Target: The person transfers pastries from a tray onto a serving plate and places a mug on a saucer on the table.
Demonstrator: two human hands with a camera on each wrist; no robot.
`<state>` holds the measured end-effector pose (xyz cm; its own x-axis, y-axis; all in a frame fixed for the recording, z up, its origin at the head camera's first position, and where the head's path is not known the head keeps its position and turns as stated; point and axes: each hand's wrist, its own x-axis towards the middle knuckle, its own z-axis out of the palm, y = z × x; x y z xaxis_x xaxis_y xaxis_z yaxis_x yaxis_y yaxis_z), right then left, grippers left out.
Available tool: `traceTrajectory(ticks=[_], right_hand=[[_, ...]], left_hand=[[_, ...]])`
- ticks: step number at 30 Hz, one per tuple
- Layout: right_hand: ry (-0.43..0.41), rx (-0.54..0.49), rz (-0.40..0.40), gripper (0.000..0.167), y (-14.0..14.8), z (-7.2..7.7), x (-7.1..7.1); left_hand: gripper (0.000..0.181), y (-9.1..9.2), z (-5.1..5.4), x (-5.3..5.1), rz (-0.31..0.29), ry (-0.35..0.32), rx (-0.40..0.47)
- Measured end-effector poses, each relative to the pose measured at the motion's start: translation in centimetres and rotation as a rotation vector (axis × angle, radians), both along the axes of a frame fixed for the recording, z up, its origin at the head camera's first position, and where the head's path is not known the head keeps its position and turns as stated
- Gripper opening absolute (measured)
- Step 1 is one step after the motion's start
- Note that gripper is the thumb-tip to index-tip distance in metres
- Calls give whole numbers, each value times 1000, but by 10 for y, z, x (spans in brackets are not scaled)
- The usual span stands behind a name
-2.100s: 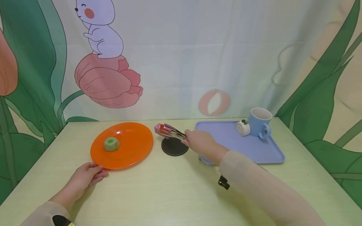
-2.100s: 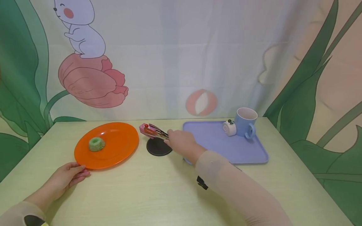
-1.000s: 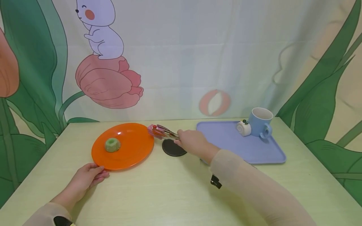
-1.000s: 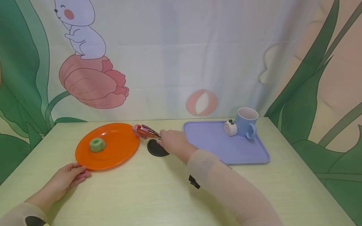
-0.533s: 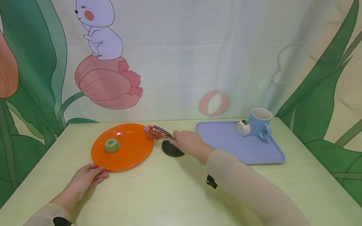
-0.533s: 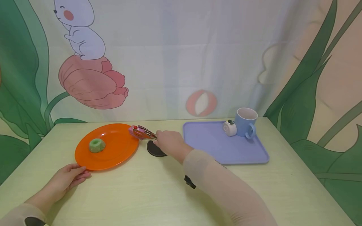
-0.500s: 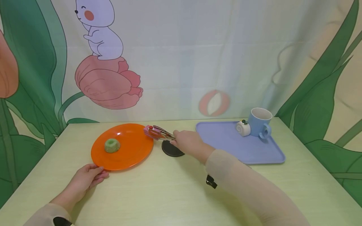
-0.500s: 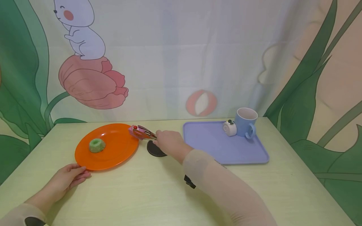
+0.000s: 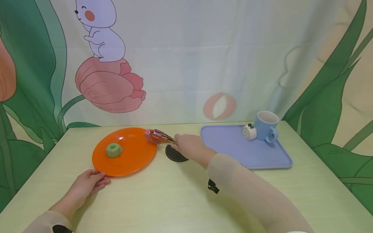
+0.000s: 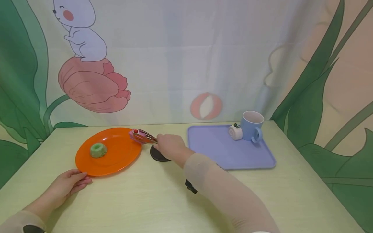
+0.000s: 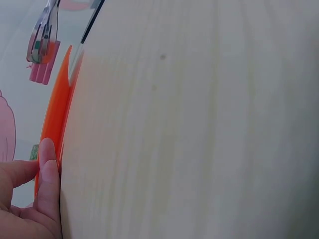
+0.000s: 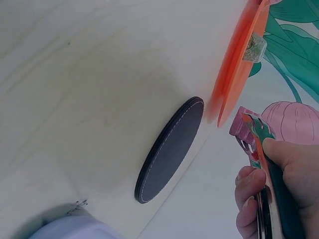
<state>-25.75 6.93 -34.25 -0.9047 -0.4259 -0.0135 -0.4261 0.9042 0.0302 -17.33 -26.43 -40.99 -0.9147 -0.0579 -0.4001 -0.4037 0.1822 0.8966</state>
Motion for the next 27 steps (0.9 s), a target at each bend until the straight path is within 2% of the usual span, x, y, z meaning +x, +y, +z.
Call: traceTrajectory(ticks=[14, 27], right_hand=[[-43, 3, -20, 33, -8, 0, -2], [-74, -15, -28, 32, -23, -4, -5]], left_hand=[[45, 2, -4, -3, 2, 6, 12], [50, 1, 0, -2, 4, -5, -3]])
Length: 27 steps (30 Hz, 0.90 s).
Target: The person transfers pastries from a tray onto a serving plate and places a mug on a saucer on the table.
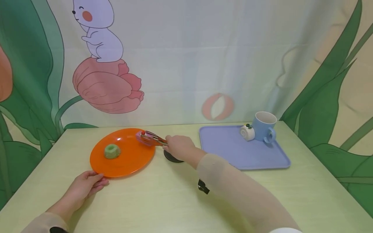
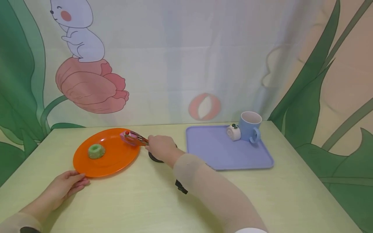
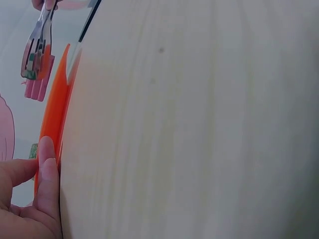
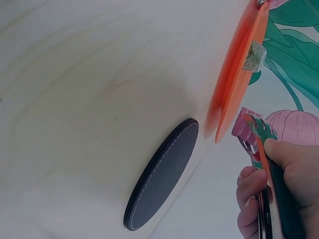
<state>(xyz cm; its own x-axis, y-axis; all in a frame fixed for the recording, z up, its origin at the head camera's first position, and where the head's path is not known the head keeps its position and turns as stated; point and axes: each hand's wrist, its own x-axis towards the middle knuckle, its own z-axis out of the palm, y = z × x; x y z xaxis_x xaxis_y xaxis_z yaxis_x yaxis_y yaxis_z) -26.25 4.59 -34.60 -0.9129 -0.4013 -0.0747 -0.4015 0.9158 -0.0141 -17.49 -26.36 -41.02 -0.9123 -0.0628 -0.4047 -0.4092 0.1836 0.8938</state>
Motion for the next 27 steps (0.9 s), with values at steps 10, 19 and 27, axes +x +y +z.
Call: traceTrajectory(ticks=[10, 19, 27], right_hand=[[-8, 7, 18, 31, -11, -4, -1], [0, 14, 38, 32, -20, -8, -4], [-36, -13, 36, 33, -31, -12, -9]], left_hand=[[45, 0, 1, 2, -5, 8, 12], [48, -1, -1, 2, -5, 10, -4], [46, -2, -5, 1, 0, 13, 1]])
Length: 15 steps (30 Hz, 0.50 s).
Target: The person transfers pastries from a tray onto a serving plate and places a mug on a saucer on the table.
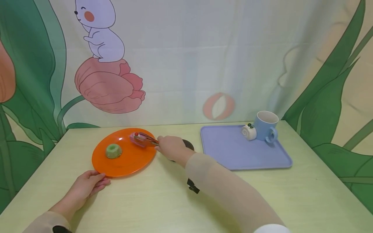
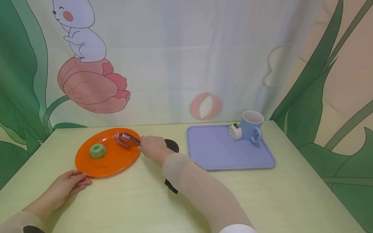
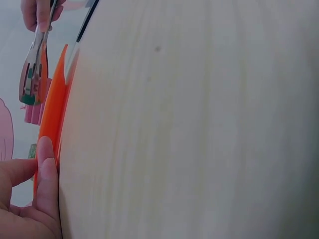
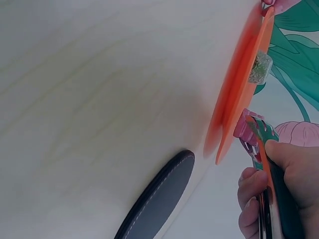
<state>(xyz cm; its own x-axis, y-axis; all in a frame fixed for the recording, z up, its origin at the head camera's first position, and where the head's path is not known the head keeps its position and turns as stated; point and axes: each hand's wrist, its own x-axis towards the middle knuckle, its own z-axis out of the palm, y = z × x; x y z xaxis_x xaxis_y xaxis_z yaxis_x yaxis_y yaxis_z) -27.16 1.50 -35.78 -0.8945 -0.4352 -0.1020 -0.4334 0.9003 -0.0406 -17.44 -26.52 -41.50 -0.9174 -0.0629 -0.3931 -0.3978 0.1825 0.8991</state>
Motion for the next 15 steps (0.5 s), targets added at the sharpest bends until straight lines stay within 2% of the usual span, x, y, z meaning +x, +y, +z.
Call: traceTrajectory(ticks=[6, 15], right_hand=[[-41, -9, -23, 32, -9, 1, -2], [-17, 7, -39, 32, -19, 2, -4]], left_hand=[[45, -2, -1, -2, -5, 2, 8], [43, -2, 0, -2, 2, 0, 27]])
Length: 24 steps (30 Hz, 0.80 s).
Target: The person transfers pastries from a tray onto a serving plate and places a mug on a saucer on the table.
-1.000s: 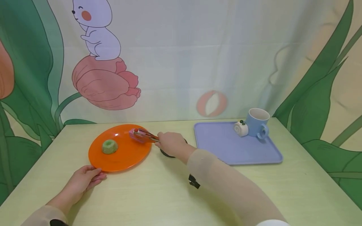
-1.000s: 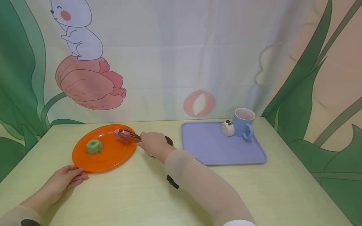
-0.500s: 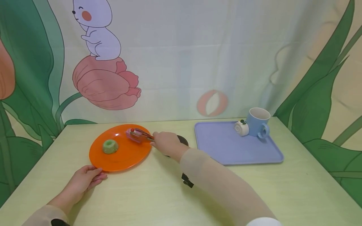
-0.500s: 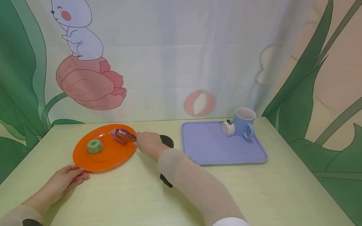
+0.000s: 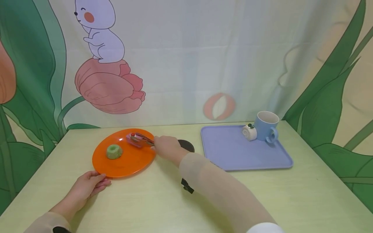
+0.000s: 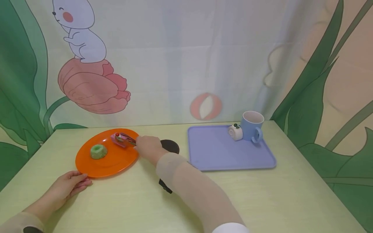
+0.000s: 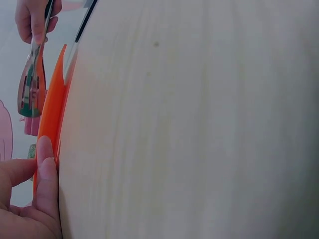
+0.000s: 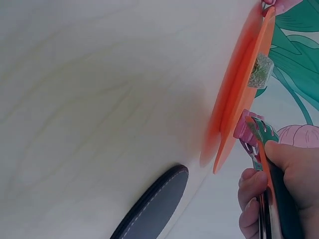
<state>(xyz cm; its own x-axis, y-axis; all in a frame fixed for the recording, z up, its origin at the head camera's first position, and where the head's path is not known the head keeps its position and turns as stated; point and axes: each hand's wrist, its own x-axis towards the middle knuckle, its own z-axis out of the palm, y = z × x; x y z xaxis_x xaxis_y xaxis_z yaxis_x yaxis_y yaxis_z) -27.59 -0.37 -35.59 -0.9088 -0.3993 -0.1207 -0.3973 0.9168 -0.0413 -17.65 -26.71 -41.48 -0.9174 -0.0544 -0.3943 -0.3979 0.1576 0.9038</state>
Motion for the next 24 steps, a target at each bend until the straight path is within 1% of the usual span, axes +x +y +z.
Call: traceTrajectory(ticks=[9, 14, 20, 24], right_hand=[[-8, 3, -28, 30, -11, -3, -6], [-7, 11, -28, 31, -18, -6, -9], [1, 32, -31, 32, -23, -7, -10], [7, 43, -23, 35, -26, -6, -10]], left_hand=[[45, 1, 3, 1, -5, -11, -14], [46, 0, 3, 1, -5, -7, -22], [44, 1, 1, 0, -5, 3, -24], [44, 0, -1, 0, 7, -7, -21]])
